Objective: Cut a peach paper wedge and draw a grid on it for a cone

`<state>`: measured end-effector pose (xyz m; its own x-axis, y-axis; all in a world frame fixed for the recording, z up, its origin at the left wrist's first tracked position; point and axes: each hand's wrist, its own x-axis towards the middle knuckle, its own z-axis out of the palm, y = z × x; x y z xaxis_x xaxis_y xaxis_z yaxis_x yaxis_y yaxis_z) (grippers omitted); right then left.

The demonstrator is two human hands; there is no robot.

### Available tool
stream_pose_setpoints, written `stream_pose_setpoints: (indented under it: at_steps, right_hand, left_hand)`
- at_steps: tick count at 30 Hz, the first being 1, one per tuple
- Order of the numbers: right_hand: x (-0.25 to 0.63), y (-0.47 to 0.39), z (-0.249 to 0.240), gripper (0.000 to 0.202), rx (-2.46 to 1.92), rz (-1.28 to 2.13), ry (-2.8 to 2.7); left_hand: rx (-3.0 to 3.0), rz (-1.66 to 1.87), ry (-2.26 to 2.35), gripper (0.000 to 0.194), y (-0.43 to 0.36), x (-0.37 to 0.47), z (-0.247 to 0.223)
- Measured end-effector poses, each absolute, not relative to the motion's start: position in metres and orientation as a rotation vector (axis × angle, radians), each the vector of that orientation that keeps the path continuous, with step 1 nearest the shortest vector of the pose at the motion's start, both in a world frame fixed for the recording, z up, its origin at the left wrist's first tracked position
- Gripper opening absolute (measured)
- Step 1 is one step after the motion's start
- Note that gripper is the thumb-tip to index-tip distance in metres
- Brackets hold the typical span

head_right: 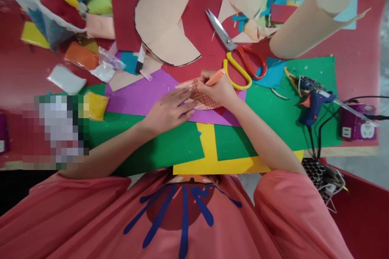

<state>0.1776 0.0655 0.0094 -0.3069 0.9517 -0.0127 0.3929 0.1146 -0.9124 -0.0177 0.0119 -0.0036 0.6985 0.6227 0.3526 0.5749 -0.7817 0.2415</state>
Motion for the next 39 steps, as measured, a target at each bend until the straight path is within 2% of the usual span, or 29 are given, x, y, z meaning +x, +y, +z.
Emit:
stream_pose_setpoints:
  at_steps: [10, 19, 33, 39]
  right_hand:
    - [0.1836, 0.0601, 0.0154, 0.027, -1.281, 1.045, -1.674]
    - [0.1812, 0.0626, 0.0121, 0.027, -1.216, 1.139, -1.738]
    - [0.1792, 0.0661, 0.0100, 0.034, -1.252, 1.148, -1.827]
    - [0.1826, 0.0640, 0.0113, 0.031, -1.178, 1.172, -1.764]
  left_hand:
    - [2.755, 0.553, 1.041, 0.030, 0.0129, -0.0194, -0.0032]
    - [2.617, 0.385, 1.124, 0.035, 0.0153, -0.0216, 0.0010]
    - [2.657, 0.425, 1.073, 0.036, 0.0158, -0.0213, -0.0009]
    - [2.691, 0.461, 1.051, 0.036, 0.0157, -0.0218, -0.0025]
